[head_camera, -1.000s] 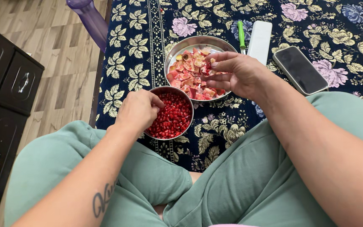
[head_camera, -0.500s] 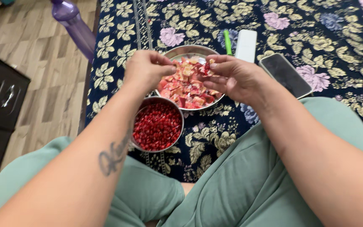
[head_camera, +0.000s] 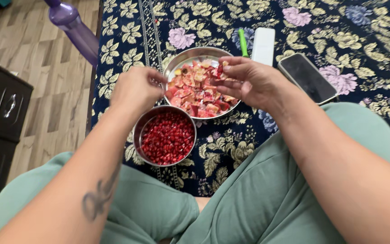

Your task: The person sits cross-legged on the floor and separates pomegranate arils from the fruit by hand. They place the arils into a small metal bowl and discard the membranes and rind into a larger metal plate. The process continues throughout the clip.

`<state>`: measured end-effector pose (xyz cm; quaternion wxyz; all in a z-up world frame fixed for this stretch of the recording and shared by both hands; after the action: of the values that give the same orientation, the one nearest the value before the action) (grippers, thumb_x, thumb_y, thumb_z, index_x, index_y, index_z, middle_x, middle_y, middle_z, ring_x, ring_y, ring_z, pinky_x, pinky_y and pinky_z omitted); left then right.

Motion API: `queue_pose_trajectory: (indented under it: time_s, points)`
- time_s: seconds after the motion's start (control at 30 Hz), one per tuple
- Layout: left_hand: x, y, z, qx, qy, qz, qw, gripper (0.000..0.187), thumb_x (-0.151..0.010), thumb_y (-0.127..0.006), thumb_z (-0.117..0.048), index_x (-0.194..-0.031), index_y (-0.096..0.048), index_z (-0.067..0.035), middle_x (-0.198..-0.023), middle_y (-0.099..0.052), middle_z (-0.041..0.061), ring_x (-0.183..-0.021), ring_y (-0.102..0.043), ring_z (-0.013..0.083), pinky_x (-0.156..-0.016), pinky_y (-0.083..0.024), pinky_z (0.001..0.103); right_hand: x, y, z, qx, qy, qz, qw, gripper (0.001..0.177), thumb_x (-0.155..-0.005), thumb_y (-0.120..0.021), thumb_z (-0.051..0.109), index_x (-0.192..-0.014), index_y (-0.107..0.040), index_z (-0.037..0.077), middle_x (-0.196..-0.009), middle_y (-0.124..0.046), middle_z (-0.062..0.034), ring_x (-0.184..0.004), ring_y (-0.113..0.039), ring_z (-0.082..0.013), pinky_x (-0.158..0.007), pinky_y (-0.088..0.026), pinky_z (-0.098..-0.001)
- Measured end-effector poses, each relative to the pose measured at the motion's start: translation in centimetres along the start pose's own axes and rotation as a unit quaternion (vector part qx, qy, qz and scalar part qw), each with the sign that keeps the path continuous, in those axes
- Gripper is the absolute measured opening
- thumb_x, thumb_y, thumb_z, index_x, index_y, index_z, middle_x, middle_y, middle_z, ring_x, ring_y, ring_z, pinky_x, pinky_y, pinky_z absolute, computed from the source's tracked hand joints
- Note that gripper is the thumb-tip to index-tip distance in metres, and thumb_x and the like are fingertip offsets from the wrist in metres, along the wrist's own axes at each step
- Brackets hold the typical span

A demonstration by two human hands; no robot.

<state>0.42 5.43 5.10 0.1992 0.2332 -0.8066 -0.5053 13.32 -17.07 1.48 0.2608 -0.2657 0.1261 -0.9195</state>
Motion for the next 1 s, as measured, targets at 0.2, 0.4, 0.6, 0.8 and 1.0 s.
queue_pose_trajectory:
  time_s: [0.2, 0.4, 0.6, 0.8, 1.0]
  points:
    - [6.2, -1.1, 4.0, -0.067, 0.01, 0.063, 0.996, 0.025, -0.075, -0.084, -0.025, -0.099, -0.086, -0.032, -0.098, -0.082, 0.0, -0.092, -0.077, 0.022, -0.084, -0.06, 0.04, -0.5, -0.8, -0.3, 0.021, 0.01, 0.033, 0.999, 0.029, -0.09, -0.065, 0.001, -0.117, -0.064, 0.011, -0.117, -0.067, -0.0126, -0.104, -0.076, -0.0313, -0.085, -0.066, -0.0353]
    - [6.9, -3.0, 4.9, -0.092, 0.024, 0.032, 0.995, 0.025, -0.078, -0.084, -0.031, -0.102, -0.083, -0.035, -0.102, -0.078, 0.007, -0.096, -0.074, 0.0297, -0.088, -0.058, 0.045, -0.8, -0.2, -0.8, 0.028, 0.006, 0.022, 0.999, 0.026, -0.092, -0.065, 0.004, -0.117, -0.065, 0.012, -0.115, -0.067, -0.0109, -0.102, -0.075, -0.0283, -0.084, -0.066, -0.035]
    - [6.2, -3.2, 4.6, -0.113, 0.013, 0.057, 0.992, 0.019, -0.083, -0.081, -0.034, -0.102, -0.083, -0.033, -0.103, -0.078, 0.007, -0.096, -0.074, 0.0296, -0.089, -0.059, 0.044, -0.5, -0.3, -0.7, 0.024, 0.013, 0.017, 0.999, 0.026, -0.092, -0.065, 0.003, -0.117, -0.065, 0.011, -0.114, -0.067, -0.0111, -0.101, -0.074, -0.0259, -0.084, -0.067, -0.0357]
    - [5.4, -3.5, 4.4, -0.142, 0.024, 0.108, 0.984, 0.021, -0.08, -0.085, -0.036, -0.1, -0.083, -0.034, -0.104, -0.078, 0.005, -0.1, -0.074, 0.0278, -0.091, -0.058, 0.043, 0.1, -0.5, -0.5, 0.027, 0.014, 0.014, 0.999, 0.027, -0.092, -0.064, 0.003, -0.118, -0.064, 0.01, -0.115, -0.067, -0.0122, -0.102, -0.075, -0.0271, -0.085, -0.067, -0.0346]
    - [4.7, -3.6, 4.7, -0.151, 0.038, 0.129, 0.979, 0.025, -0.073, -0.089, -0.026, -0.095, -0.085, -0.036, -0.107, -0.078, 0.002, -0.105, -0.073, 0.0248, -0.093, -0.058, 0.04, 0.4, -0.6, -0.4, 0.018, 0.009, 0.023, 1.0, 0.027, -0.092, -0.063, 0.003, -0.118, -0.063, 0.01, -0.117, -0.068, -0.0139, -0.103, -0.076, -0.0295, -0.084, -0.066, -0.0344]
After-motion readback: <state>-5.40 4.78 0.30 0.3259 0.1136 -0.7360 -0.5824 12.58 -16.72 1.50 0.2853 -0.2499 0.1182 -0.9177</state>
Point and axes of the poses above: each hand's wrist, its own x-axis away from the middle knuckle, its own y-axis out of the back of the hand, z = x × y, the point moved 5 cm from there along -x, towards the middle knuckle
